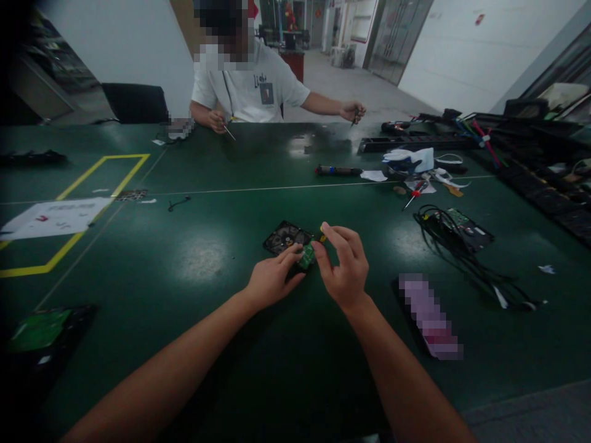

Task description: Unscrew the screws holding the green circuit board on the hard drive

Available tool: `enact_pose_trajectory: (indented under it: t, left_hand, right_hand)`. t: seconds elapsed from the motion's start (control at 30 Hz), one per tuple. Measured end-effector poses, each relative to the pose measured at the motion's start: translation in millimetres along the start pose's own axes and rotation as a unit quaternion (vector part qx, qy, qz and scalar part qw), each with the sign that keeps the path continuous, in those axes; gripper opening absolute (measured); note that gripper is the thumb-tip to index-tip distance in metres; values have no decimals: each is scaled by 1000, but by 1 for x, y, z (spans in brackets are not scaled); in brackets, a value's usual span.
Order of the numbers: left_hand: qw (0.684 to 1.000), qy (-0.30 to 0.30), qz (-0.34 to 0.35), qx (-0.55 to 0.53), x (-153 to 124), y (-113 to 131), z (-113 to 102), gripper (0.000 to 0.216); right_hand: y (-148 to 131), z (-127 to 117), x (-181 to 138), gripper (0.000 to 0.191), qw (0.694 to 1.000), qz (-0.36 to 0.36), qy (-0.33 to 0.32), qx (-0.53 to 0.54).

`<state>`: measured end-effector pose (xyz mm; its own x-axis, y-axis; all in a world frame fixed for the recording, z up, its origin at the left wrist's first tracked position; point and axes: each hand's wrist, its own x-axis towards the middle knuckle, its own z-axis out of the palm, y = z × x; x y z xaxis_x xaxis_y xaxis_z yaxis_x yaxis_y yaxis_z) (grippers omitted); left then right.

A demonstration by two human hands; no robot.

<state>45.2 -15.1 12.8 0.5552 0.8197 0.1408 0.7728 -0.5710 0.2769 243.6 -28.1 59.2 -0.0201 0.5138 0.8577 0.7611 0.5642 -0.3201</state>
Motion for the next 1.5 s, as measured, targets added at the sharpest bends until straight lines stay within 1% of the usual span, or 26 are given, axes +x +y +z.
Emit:
enact_pose_trajectory:
  t: [0.07, 0.23, 0.4, 0.5, 0.73, 0.87, 1.03, 1.13, 1.27, 1.5]
  left_hand:
    - [1000, 4, 3, -2, 0, 0, 1, 42]
    - [1000, 1, -1, 0, 0, 0, 1, 43]
    - [1000, 0, 0, -1, 0, 0, 0, 42]
    - [1000, -1, 3, -2, 0, -1, 1, 43]
    - [1000, 6, 6, -3, -1, -2, 4, 42]
    - [1000, 3, 4, -2, 0, -1, 2, 42]
    - [1000, 2, 3, -2, 0, -1, 1, 41]
    - [1000, 2, 1, -3, 0, -1, 2, 41]
    - [1000, 2, 2, 1, -1, -2, 4, 43]
    - [1000, 5, 1, 6, -1, -3, 5, 44]
  right_hand:
    - [0, 0, 0, 48, 1000, 3, -1, 3]
    - [6, 4, -5, 51, 998, 30, 12, 48]
    - [4, 1, -1, 47, 1000, -5, 9, 1]
    - [1, 0, 1, 47, 1000, 0, 10, -9]
    - [3, 1, 0, 44, 999, 3, 36, -11]
    - [3, 2, -1, 42, 1000, 9, 15, 3]
    - [3, 4, -5, 48, 1000, 15, -14, 17]
    - [2, 4, -5, 52, 1000, 9, -13, 22]
    - [2, 2, -1, 47, 1000, -2, -9, 13]
    - [3, 2, 0, 50, 1000, 6, -11, 11]
